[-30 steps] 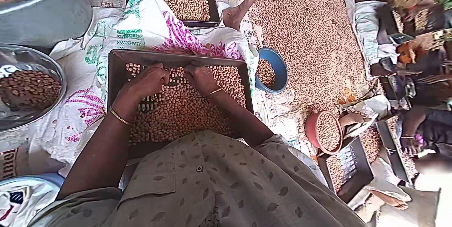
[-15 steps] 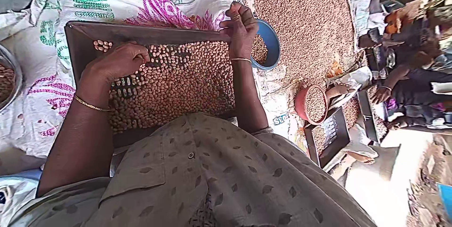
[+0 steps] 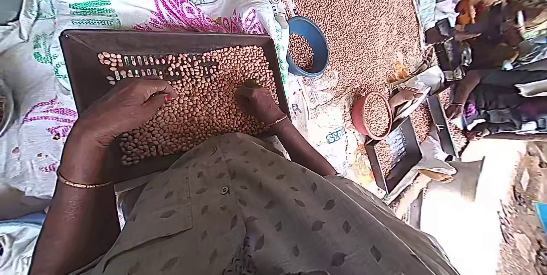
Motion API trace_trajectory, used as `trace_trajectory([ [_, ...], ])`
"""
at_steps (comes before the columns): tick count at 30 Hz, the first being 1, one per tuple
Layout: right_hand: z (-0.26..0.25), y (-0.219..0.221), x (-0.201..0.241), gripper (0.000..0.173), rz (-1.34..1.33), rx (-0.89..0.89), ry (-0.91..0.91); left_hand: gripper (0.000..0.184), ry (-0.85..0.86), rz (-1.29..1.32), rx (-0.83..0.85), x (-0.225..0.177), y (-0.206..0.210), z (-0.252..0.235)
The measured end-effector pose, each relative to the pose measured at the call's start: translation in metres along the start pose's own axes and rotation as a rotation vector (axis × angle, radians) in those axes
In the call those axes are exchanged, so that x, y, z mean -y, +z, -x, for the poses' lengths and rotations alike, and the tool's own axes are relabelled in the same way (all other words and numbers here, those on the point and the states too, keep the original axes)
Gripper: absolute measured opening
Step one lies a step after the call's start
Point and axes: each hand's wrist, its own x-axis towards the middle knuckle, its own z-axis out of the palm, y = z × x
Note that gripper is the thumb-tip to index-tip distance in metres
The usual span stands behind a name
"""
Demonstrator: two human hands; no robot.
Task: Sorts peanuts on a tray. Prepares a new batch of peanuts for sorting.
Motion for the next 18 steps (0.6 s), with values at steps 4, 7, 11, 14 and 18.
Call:
trace_trajectory([
  [4,0.005,0.007,0.013,0.018,0.194,-0.015,0.011,0.022,0.066,-0.023,0.054,-0.013,0.019,-0.013],
  [7,0.009,0.007,0.006,0.017,0.082,-0.115,-0.010,0.020,0.123,-0.030,0.050,-0.033,0.029,-0.034],
  [11,0.016,-0.006,-0.014,0.012,-0.706,-0.371,0.165,0.018,0.176,-0.041,0.045,-0.046,0.055,-0.079],
  [14,0.025,-0.022,-0.017,0.018,-1.232,-0.482,0.329,0.018,0.122,-0.092,0.090,-0.047,0.085,-0.106],
  [18,0.044,-0.032,-0.027,0.025,-1.214,-0.465,0.382,0.020,0.084,-0.218,0.095,-0.047,0.119,-0.117],
])
